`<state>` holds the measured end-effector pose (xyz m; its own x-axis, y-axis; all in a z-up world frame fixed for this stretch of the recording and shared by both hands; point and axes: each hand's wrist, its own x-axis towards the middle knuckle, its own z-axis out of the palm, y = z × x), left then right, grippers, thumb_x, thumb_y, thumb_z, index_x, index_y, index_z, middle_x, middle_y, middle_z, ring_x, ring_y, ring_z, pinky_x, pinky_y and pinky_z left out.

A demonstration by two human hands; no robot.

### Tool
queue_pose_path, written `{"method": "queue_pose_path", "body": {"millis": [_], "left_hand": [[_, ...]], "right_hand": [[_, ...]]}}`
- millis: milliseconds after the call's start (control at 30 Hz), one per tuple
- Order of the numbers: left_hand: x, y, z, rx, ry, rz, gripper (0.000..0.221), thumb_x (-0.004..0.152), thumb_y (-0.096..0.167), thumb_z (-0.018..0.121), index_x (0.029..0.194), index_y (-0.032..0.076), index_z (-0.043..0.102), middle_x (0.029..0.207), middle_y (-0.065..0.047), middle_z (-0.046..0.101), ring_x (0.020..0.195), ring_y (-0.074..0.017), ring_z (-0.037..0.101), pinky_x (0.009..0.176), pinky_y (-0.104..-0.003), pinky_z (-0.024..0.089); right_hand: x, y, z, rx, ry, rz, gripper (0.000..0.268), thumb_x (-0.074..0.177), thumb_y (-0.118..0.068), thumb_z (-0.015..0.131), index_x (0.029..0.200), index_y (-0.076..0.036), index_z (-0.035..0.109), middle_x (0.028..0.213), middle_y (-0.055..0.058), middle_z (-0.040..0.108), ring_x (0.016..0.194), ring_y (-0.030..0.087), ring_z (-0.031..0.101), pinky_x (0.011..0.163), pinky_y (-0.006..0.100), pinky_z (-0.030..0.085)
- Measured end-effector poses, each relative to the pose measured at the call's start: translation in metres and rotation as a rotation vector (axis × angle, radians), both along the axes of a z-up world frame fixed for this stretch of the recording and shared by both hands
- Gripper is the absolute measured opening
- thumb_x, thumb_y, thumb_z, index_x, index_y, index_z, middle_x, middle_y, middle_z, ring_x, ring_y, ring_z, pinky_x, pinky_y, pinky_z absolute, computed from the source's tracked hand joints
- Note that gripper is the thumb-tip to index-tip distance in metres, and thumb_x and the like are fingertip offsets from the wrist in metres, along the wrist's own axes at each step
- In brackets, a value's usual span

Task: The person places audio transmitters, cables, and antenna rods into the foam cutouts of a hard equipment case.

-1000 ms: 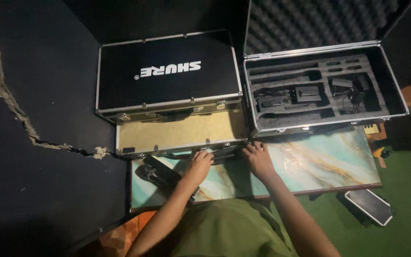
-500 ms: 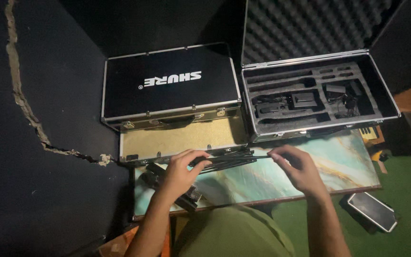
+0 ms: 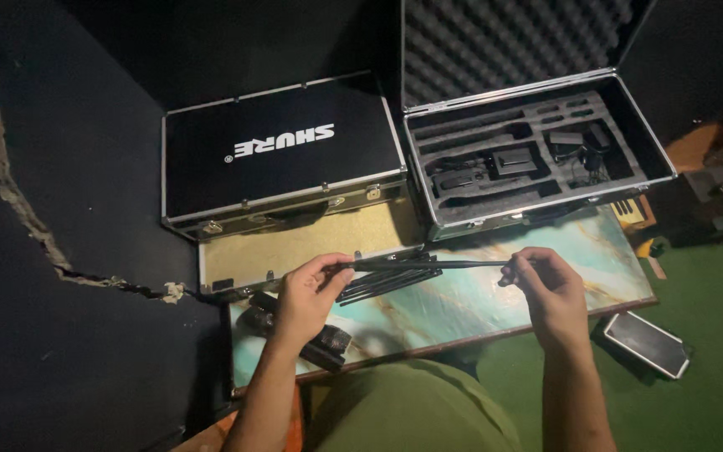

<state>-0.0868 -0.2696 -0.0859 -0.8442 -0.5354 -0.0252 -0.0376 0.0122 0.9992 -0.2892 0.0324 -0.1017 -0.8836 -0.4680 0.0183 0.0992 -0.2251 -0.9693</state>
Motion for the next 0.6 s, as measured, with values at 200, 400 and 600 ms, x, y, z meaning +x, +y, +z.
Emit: {"method": "queue_pose_path", "body": {"millis": [200, 400, 600], "left_hand": [[-0.011, 0.004, -0.01, 0.097, -0.025, -0.047, 0.027, 0.097, 0.004, 0.068, 0.123, -0.001, 0.073, 0.089, -0.006, 0.072, 0.077, -0.0074, 0.061, 0.067, -0.021, 0.045], [-0.021, 0.015, -0.016, 0.109, 0.035, -0.086, 0.024, 0.097, 0.005, 0.067, 0.119, -0.004, 0.073, 0.093, -0.005, 0.072, 0.083, -0.0099, 0.067, 0.074, -0.024, 0.051], [-0.038, 0.021, -0.022, 0.116, -0.002, -0.045, 0.018, 0.101, 0.01, 0.063, 0.109, -0.004, 0.073, 0.089, -0.009, 0.075, 0.082, -0.0131, 0.071, 0.077, -0.028, 0.059]], "right_hand": [[0.005, 0.014, 0.003, -0.025, -0.129, -0.097, 0.019, 0.104, -0.006, 0.063, 0.117, 0.007, 0.064, 0.101, 0.014, 0.067, 0.094, 0.022, 0.066, 0.087, 0.039, 0.056], [0.0, 0.025, 0.003, -0.009, -0.217, -0.151, 0.022, 0.101, -0.008, 0.06, 0.117, 0.006, 0.063, 0.1, 0.015, 0.068, 0.092, 0.025, 0.069, 0.089, 0.042, 0.059], [-0.013, 0.027, -0.007, -0.058, -0.213, -0.188, 0.023, 0.102, -0.009, 0.064, 0.117, 0.009, 0.065, 0.101, 0.015, 0.067, 0.092, 0.023, 0.067, 0.087, 0.041, 0.057]]}}
